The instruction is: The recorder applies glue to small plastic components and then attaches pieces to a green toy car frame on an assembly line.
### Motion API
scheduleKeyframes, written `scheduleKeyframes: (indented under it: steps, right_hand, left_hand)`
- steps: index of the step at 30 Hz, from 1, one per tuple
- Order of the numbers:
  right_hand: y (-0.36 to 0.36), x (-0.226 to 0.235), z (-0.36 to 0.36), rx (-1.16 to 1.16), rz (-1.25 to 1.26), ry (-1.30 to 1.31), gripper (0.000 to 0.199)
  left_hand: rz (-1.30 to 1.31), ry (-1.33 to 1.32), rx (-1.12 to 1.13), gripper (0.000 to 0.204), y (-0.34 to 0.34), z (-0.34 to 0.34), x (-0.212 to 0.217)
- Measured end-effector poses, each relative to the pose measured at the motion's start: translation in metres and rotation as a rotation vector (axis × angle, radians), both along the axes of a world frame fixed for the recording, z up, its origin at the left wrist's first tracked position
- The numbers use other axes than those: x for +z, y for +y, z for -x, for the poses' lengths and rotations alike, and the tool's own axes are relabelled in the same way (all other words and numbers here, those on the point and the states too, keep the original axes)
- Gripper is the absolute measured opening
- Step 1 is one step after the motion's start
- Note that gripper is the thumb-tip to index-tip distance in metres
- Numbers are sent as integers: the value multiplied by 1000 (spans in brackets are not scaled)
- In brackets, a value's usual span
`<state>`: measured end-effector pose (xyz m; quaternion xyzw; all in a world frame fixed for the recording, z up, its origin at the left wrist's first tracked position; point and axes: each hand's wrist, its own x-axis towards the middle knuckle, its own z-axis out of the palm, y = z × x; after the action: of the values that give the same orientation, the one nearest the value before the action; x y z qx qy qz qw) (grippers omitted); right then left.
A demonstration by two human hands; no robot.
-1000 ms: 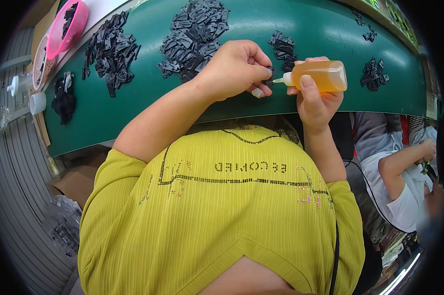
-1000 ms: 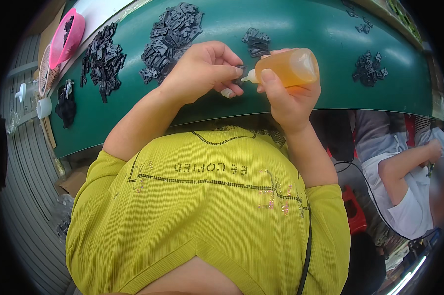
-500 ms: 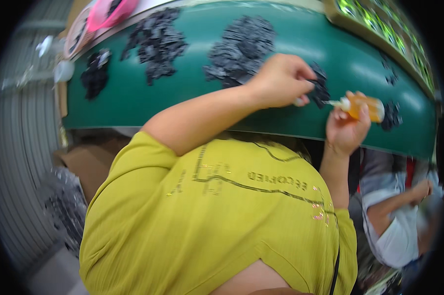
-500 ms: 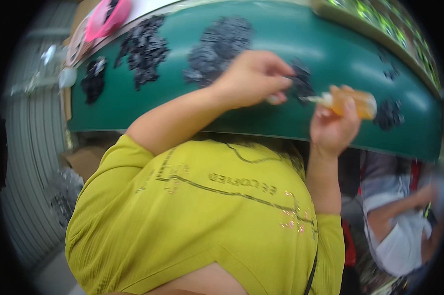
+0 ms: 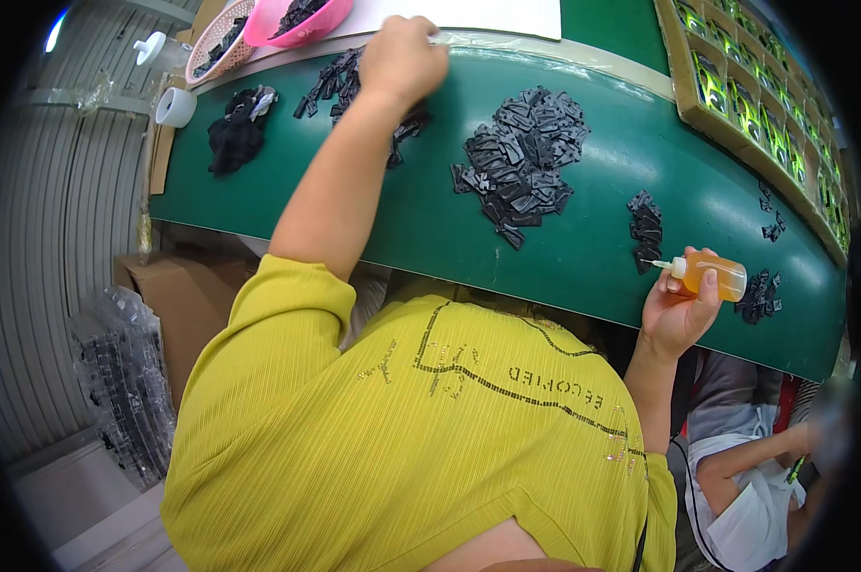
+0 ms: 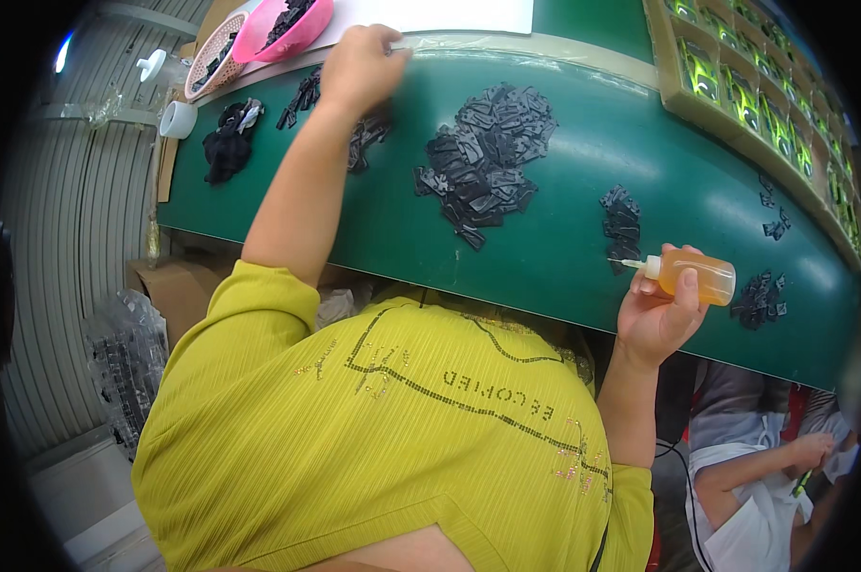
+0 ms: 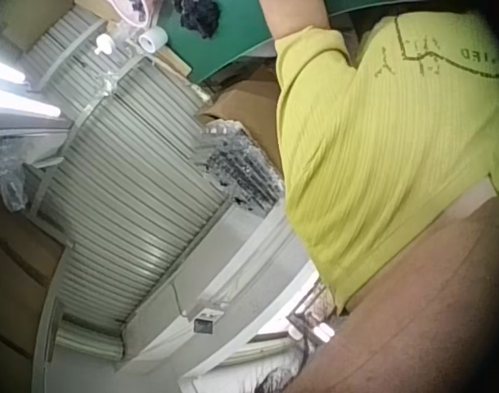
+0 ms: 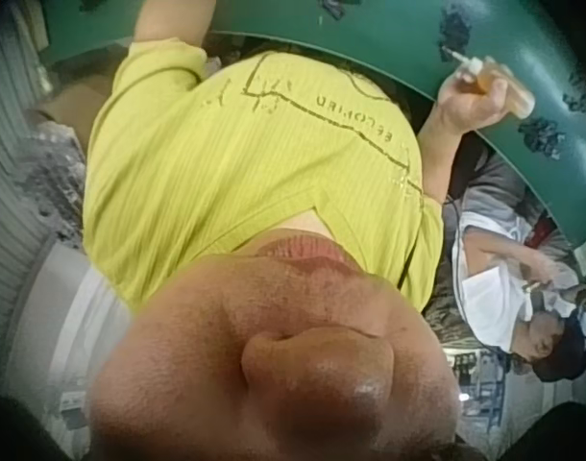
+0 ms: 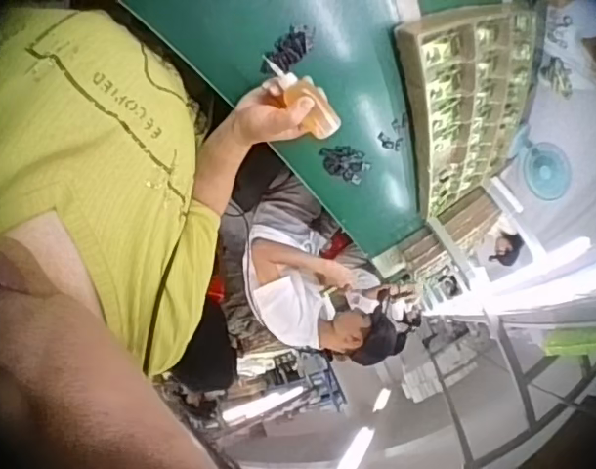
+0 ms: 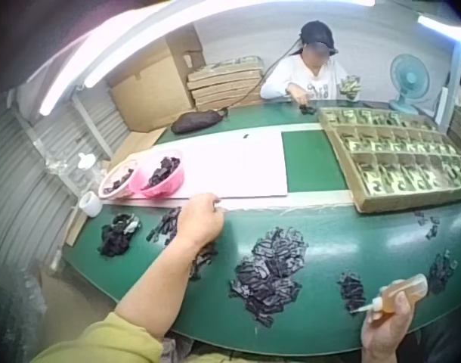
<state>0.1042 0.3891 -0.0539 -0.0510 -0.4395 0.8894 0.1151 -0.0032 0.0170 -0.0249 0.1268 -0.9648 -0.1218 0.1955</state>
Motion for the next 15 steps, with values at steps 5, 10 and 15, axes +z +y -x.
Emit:
scheduleKeyframes:
  steps: [5, 10, 15]
  right_hand:
    - [-1, -3, 1, 23, -15, 9, 30]
    - [6, -7, -1, 12, -17, -3, 30]
    - [6, -6, -1, 20, -19, -6, 31]
  left_hand:
    - [-20, -252, 52, 29, -33, 18, 4]
    - [-138, -206, -36, 27, -28, -12, 5]
    - [-111, 41, 289, 25, -90, -57, 0]
